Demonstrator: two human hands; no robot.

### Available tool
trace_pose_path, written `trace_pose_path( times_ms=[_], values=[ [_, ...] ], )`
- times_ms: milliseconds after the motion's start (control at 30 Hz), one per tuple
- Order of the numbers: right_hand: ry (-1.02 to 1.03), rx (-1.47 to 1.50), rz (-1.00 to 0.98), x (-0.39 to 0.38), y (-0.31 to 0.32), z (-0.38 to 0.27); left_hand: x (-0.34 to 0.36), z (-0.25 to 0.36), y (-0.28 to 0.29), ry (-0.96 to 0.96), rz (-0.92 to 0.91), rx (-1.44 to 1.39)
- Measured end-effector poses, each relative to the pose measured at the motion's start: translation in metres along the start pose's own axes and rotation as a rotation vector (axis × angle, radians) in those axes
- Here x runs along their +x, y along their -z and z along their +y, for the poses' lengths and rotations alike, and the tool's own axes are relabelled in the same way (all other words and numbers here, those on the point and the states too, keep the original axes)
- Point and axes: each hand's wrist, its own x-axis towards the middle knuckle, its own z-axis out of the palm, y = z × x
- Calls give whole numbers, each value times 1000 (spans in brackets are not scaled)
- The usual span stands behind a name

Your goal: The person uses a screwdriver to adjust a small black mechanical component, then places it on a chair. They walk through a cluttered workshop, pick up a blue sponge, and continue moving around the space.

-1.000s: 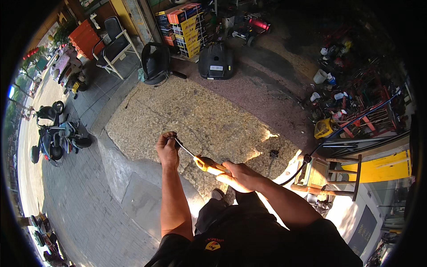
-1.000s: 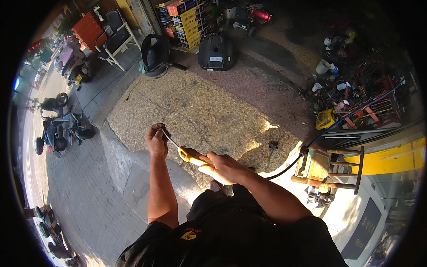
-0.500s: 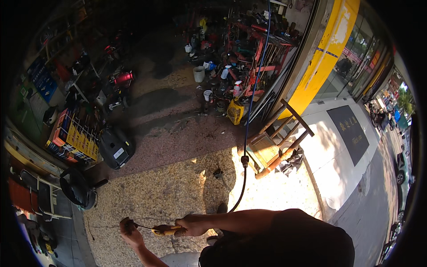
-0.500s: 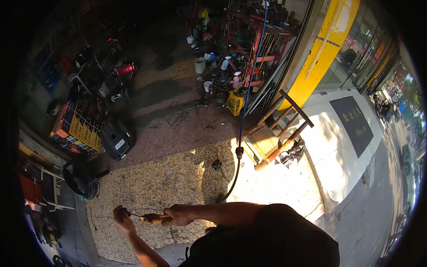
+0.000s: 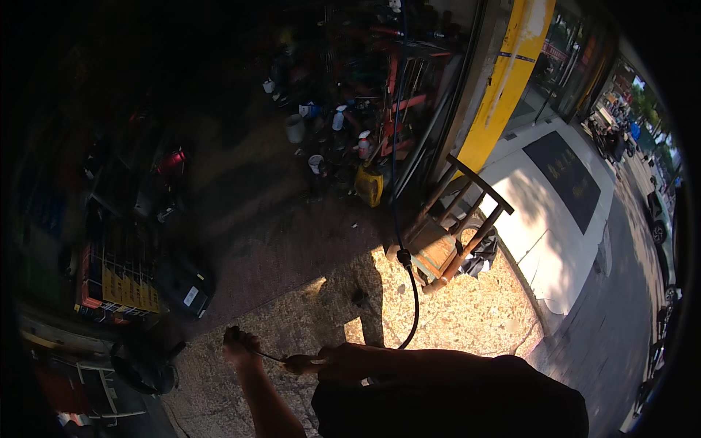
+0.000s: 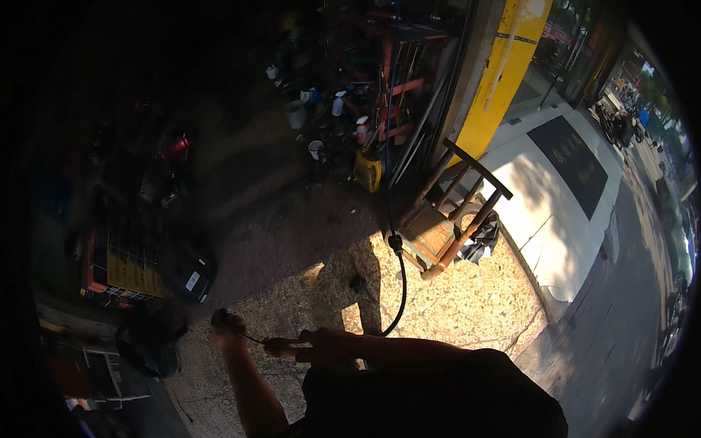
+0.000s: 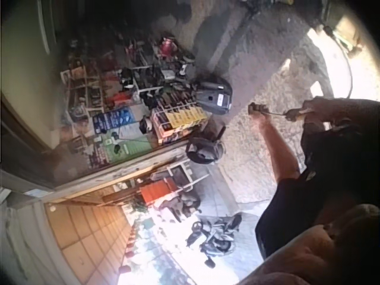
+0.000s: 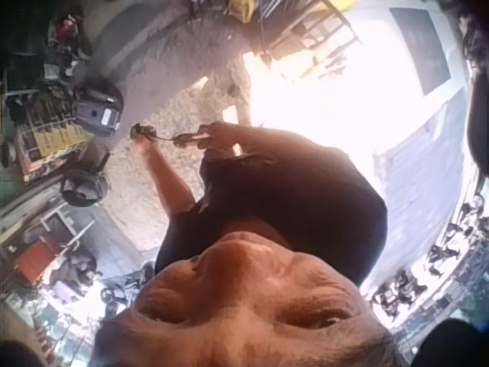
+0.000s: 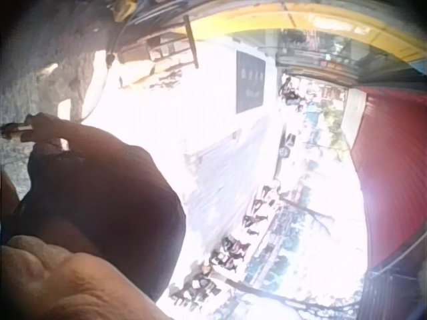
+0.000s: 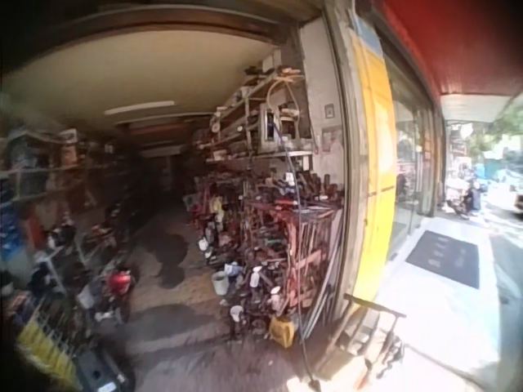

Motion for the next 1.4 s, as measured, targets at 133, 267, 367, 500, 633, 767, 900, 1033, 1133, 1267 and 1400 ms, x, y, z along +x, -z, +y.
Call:
trace_pose_path(
  times_ms=[133,267,367,500,633,767,900,1033,1133,1267,1400],
  values=[
    [-140,136,115,-3,40,-11,48,-28,-58,85,38,129],
    [-221,60,210,10,71,-8,102,-59,-105,236,-1,86],
    [-223,91,356,25,80,5,133,-62,-142,337,-58,65],
    [-486,197,459,36,99,8,154,-72,-196,357,35,296],
    [-457,242,569,29,113,24,189,-96,-213,359,-129,394],
    [-423,349,606,19,137,25,205,-129,-248,432,-241,519],
    [-383,364,617,17,173,23,195,-150,-304,500,-312,571],
    [-399,471,616,25,204,52,198,-164,-352,450,-327,568],
    [-396,428,636,33,228,68,217,-177,-382,558,-353,591],
    [-514,471,691,49,267,71,265,-212,-424,606,-408,542],
    [-560,539,872,81,306,79,315,-253,-473,659,-462,520]
  ],
)
